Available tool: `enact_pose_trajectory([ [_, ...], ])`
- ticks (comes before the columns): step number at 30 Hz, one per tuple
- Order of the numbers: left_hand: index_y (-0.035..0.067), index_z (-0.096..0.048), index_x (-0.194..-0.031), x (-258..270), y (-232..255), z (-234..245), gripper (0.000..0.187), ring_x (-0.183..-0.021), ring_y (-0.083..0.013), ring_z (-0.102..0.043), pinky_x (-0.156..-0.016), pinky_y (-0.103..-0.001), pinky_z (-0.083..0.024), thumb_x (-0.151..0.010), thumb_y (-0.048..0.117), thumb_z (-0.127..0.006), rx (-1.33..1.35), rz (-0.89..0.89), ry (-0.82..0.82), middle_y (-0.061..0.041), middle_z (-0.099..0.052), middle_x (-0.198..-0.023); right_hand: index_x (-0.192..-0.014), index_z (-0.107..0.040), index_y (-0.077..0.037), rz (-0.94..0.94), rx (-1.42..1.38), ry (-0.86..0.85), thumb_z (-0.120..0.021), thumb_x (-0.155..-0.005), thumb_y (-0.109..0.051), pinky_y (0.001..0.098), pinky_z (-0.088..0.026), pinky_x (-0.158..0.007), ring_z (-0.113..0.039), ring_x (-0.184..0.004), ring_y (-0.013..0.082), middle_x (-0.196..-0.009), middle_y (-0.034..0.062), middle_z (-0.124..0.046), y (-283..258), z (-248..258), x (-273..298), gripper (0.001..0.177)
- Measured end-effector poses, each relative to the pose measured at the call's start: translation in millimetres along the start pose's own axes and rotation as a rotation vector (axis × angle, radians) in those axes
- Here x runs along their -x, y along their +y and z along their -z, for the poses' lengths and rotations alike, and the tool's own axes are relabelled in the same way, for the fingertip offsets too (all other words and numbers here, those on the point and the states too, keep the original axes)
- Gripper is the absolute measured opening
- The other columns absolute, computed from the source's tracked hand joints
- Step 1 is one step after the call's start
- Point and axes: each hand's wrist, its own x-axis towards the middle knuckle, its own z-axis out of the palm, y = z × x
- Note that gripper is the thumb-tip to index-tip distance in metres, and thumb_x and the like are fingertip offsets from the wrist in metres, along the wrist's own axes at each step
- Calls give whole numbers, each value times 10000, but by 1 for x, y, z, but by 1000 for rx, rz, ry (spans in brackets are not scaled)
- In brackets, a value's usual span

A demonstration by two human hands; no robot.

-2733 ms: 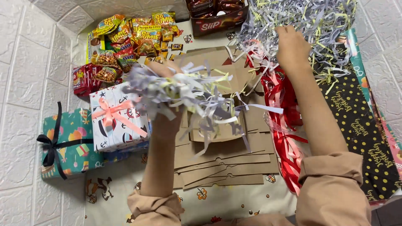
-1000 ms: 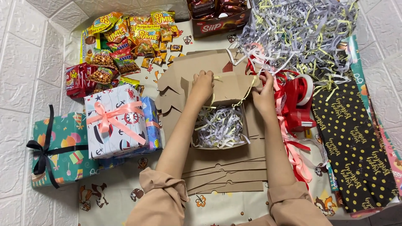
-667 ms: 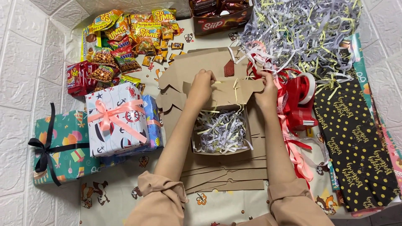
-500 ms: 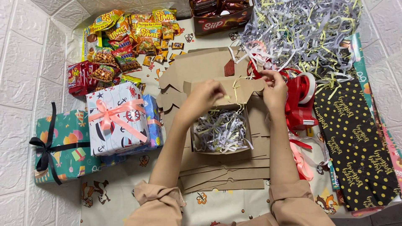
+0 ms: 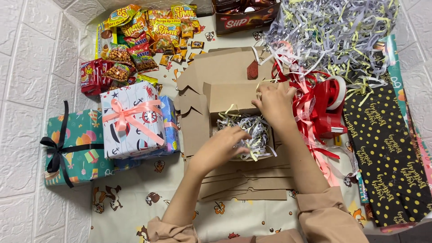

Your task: Assembling a cardboard gift box and filling it with shredded paper and various snack packets

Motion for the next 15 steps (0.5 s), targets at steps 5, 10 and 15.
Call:
enact_pose_trajectory([
  [5, 103, -369, -1400, 23, -4, -58, 884, -1383, -393, -232, -1108, -575, -163, -655, 320, -793, -111, 56, 39, -202, -351, -1430, -1017, -640, -286, 31, -111, 79, -679, -834, -284, 476, -283, -848, -513, -921, 194, -837, -81, -630, -12, 0, 2, 187],
  [10, 122, -397, -1382, 24, -24, -96, 712, -1375, -310, -304, -1131, -526, -158, -753, 122, -731, -275, 92, 208, -133, -353, -1457, -936, -661, -245, 169, -523, 51, -669, -879, -222, 364, -284, -811, -536, -859, 157, -843, -89, -647, -25, 55, 40, 62],
  [15, 197, -536, -1315, 5, -43, -109, 626, -1156, -256, -578, -1021, -464, -405, -728, 167, -748, -555, 7, 670, -83, -597, -1270, -855, -671, -97, 630, -852, -158, -618, -782, 57, 401, -507, -752, -631, -822, 274, -847, 70, -678, -33, 110, 94, 179],
])
